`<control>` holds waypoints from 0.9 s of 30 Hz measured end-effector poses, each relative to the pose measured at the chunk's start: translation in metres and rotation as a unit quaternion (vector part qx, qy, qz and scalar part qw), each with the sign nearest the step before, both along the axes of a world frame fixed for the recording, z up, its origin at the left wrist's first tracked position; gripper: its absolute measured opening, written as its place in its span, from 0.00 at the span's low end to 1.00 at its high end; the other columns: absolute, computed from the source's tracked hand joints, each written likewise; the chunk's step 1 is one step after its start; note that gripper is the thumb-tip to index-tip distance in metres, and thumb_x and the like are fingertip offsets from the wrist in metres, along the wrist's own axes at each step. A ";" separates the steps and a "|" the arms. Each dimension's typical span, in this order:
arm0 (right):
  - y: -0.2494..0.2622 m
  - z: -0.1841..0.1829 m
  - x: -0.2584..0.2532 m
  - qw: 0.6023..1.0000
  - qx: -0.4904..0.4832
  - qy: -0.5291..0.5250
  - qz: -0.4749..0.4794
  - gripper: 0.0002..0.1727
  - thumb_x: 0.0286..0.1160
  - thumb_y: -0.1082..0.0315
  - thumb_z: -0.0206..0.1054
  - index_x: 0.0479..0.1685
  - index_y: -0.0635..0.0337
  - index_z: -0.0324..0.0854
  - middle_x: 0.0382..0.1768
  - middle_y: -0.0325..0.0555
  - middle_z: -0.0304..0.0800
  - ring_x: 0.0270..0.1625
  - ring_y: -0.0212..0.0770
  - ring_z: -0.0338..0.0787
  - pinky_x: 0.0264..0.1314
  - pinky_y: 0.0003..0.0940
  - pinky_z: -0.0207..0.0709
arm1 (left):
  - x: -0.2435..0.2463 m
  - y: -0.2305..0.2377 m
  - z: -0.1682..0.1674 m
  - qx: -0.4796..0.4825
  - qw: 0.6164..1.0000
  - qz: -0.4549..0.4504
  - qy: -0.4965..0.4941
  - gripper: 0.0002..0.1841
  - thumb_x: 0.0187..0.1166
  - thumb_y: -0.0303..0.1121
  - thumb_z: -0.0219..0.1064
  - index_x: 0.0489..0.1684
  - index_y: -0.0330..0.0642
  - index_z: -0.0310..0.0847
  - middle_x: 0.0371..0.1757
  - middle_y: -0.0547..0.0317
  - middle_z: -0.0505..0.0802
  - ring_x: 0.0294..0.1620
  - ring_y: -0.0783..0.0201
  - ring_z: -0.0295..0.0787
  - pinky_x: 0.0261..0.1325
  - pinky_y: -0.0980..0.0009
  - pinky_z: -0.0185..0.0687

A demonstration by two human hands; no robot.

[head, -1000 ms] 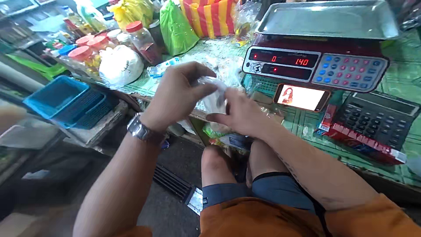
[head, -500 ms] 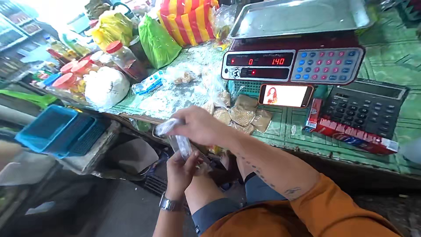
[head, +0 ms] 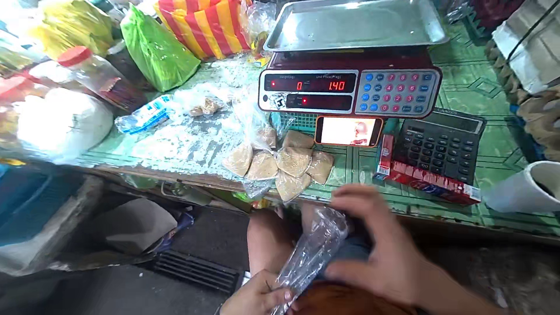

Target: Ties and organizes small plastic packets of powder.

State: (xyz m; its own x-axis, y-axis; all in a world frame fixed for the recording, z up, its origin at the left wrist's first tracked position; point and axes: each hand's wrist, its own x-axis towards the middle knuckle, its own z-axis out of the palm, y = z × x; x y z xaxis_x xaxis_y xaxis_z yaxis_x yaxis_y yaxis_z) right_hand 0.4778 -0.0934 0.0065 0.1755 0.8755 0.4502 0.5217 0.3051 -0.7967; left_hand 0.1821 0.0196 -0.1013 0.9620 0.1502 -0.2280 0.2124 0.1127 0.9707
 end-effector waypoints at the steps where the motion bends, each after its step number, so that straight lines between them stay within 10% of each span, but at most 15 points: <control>1: -0.008 -0.010 -0.009 0.995 -0.063 -0.075 0.024 0.49 0.57 0.36 0.81 0.83 0.42 0.72 0.84 0.52 0.70 0.86 0.50 0.70 0.82 0.52 0.72 | 0.004 -0.004 -0.005 0.012 1.000 -0.026 0.004 0.20 0.88 0.46 0.62 0.39 0.39 0.92 0.35 0.60 0.97 0.35 0.72 0.95 0.44 0.68 0.93; 4: -0.009 -0.027 -0.018 0.952 -0.207 -0.158 0.163 0.53 0.56 0.40 0.84 0.89 0.40 0.65 0.84 0.56 0.69 0.85 0.57 0.70 0.84 0.60 0.67 | 0.015 -0.007 -0.003 0.072 0.993 -0.092 -0.029 0.22 0.87 0.48 0.64 0.34 0.37 0.89 0.27 0.59 0.92 0.29 0.73 0.88 0.36 0.70 0.86; 8: 0.031 -0.001 -0.025 0.884 -0.242 -0.180 0.357 0.15 0.82 0.56 0.70 0.57 0.56 0.87 0.44 0.46 0.95 0.52 0.45 0.92 0.72 0.53 0.76 | -0.004 0.032 0.035 0.205 0.975 0.018 -0.086 0.23 0.81 0.56 0.68 0.27 0.45 0.87 0.24 0.66 0.90 0.25 0.78 0.85 0.31 0.76 0.83; 12: 0.079 0.050 -0.048 0.927 -0.150 -0.120 0.322 0.12 0.85 0.60 0.66 0.53 0.58 0.87 0.40 0.46 0.92 0.43 0.42 0.91 0.49 0.45 0.85 | -0.045 0.093 0.073 0.304 0.928 0.161 -0.145 0.18 0.76 0.61 0.70 0.30 0.58 0.88 0.42 0.72 0.95 0.59 0.67 0.90 0.72 0.62 0.82; 15: 0.124 0.044 -0.080 0.926 -0.179 0.025 0.333 0.14 0.84 0.62 0.68 0.58 0.61 0.87 0.49 0.45 0.92 0.51 0.34 0.89 0.59 0.37 0.82 | -0.061 0.096 0.054 0.179 0.907 0.352 -0.147 0.26 0.69 0.74 0.64 0.32 0.64 0.94 0.39 0.75 0.98 0.47 0.76 0.94 0.57 0.74 0.89; 18: 0.152 0.041 -0.112 0.895 -0.227 0.149 0.354 0.12 0.82 0.65 0.70 0.54 0.64 0.86 0.42 0.44 0.90 0.37 0.29 0.88 0.45 0.27 0.84 | -0.053 0.069 0.006 0.013 0.849 0.519 -0.099 0.28 0.54 0.75 0.74 0.29 0.61 0.90 0.26 0.73 0.93 0.28 0.75 0.91 0.38 0.72 0.90; 20: 0.161 0.050 -0.125 0.887 -0.240 0.141 0.368 0.12 0.83 0.64 0.69 0.54 0.63 0.86 0.37 0.42 0.90 0.32 0.27 0.85 0.40 0.25 0.80 | -0.046 0.047 -0.030 -0.114 0.833 0.530 -0.111 0.19 0.76 0.55 0.66 0.38 0.49 0.89 0.32 0.60 0.94 0.34 0.62 0.93 0.45 0.60 0.92; 22: 0.165 0.054 -0.136 0.888 -0.251 0.081 0.377 0.13 0.84 0.62 0.69 0.56 0.61 0.86 0.39 0.42 0.90 0.35 0.28 0.85 0.43 0.26 0.80 | -0.039 0.022 -0.044 -0.221 0.828 0.506 -0.097 0.32 0.86 0.65 0.45 0.66 0.48 0.78 0.52 0.51 0.95 0.47 0.56 0.95 0.46 0.59 0.93; 24: 0.165 0.055 -0.147 0.888 -0.235 0.005 0.395 0.12 0.84 0.63 0.68 0.57 0.60 0.86 0.49 0.45 0.91 0.46 0.33 0.88 0.53 0.33 0.82 | -0.037 0.013 -0.045 -0.327 0.830 0.429 -0.139 0.47 0.60 0.81 0.63 0.68 0.51 0.82 0.57 0.45 0.94 0.47 0.52 0.96 0.41 0.59 0.93; 27: 0.158 0.065 -0.152 0.896 -0.176 -0.010 0.407 0.11 0.82 0.67 0.68 0.57 0.61 0.88 0.55 0.47 0.91 0.58 0.37 0.88 0.64 0.38 0.79 | -0.030 0.017 -0.020 -0.324 0.833 0.435 -0.112 0.33 0.78 0.68 0.56 0.56 0.47 0.85 0.50 0.47 0.96 0.45 0.54 0.96 0.43 0.59 0.93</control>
